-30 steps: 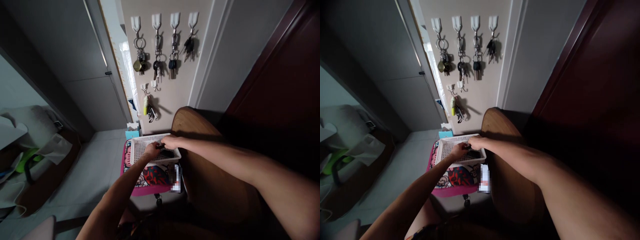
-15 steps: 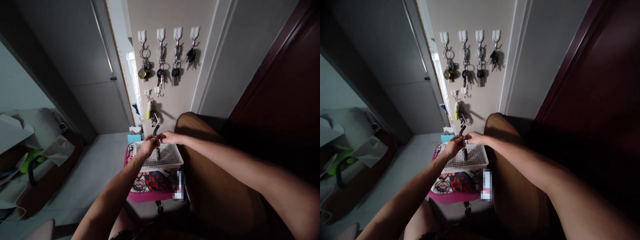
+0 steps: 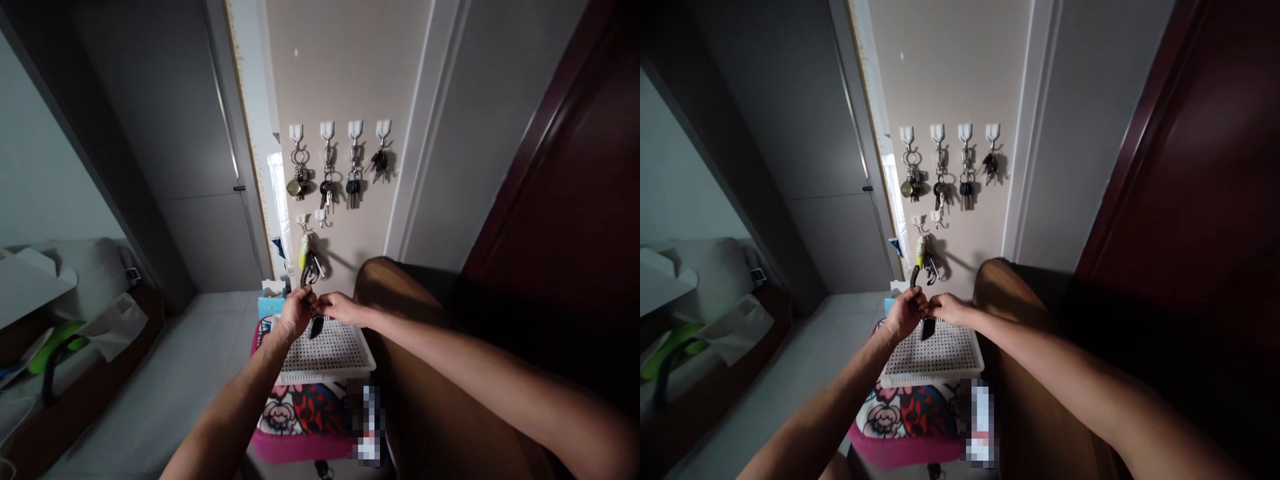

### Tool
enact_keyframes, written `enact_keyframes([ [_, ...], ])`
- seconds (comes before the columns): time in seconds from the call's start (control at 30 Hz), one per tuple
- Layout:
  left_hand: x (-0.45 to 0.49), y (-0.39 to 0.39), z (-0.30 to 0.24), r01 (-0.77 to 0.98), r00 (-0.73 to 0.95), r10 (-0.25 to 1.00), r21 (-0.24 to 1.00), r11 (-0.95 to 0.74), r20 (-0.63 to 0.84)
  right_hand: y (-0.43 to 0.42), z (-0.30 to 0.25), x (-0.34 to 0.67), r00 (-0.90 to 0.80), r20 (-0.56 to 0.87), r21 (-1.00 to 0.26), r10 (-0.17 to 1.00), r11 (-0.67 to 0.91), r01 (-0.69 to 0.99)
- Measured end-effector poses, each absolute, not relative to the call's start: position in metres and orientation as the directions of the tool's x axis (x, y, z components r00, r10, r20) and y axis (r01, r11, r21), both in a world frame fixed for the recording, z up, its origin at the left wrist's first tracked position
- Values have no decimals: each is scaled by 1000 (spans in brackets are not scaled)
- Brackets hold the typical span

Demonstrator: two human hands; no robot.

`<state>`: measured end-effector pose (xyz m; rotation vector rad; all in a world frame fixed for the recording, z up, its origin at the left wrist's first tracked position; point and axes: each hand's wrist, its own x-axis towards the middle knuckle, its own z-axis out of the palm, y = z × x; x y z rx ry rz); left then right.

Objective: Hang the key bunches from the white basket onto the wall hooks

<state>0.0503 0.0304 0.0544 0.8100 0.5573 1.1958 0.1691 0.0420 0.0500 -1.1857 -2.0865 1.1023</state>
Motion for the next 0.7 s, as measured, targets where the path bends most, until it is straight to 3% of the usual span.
enact_keyframes([
  [0.23, 37, 44, 79, -416, 118, 986, 907, -57, 116, 54, 87, 178, -275, 118, -892, 954, 223, 392],
  [0.4, 41, 60, 104, -90, 99, 970, 973, -212, 221, 75, 121, 189, -114, 226, -877, 967, 253, 408],
  [0.57, 55, 76, 123, 222, 118, 946, 921, -321, 301, 105, 150, 191, 0, 376, -809, 926, 329, 487],
  [0.7, 60, 84, 133, 470, 141, 939, 814, -341, 313, 125, 165, 180, 38, 406, -772, 913, 320, 550],
])
